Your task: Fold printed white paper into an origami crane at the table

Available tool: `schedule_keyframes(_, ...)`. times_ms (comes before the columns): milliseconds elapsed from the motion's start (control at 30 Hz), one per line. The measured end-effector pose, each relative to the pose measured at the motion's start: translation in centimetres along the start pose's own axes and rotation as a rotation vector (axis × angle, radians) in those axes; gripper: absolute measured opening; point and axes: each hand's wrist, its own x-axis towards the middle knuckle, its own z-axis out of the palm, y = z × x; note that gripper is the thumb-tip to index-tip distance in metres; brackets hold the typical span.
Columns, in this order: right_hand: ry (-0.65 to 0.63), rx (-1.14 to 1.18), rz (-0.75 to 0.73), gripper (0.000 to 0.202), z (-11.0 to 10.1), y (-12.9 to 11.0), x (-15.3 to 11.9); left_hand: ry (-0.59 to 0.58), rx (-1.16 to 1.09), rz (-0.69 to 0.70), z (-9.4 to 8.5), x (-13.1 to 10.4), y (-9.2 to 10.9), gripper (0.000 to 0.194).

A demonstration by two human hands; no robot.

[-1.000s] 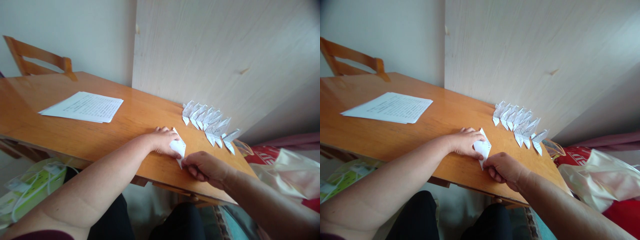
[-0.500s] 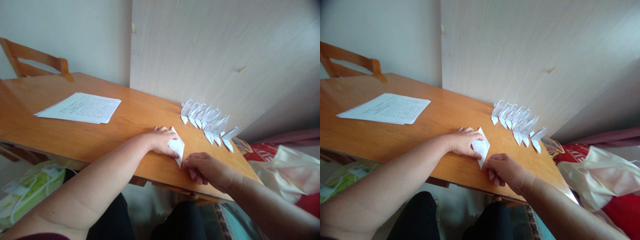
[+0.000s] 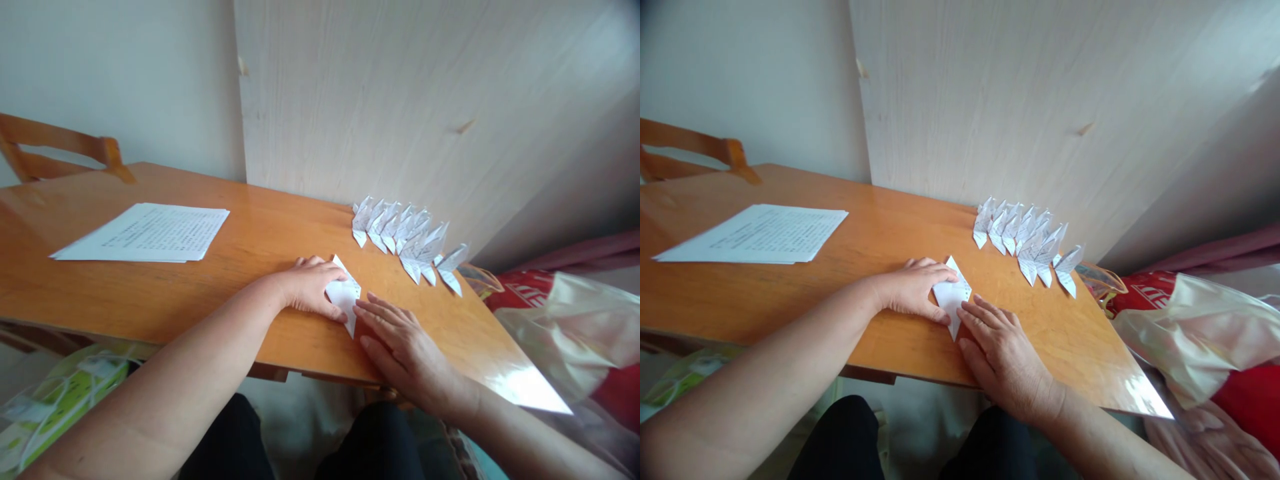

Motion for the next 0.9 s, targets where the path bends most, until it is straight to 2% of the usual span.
schedule_keyframes(333,-0.149,-0.061,-0.058,0.062,0.07,-0.06,-0.4,-0.019,-0.002,-0.046,-0.38,-0.16,0.41,0.083)
schedule_keyframes(900,-0.175,-0.097,-0.102,0.07,-0.11,-0.24,-0.53,-0.019,-0.014,-0.015,-0.49,-0.28,0.09,0.092)
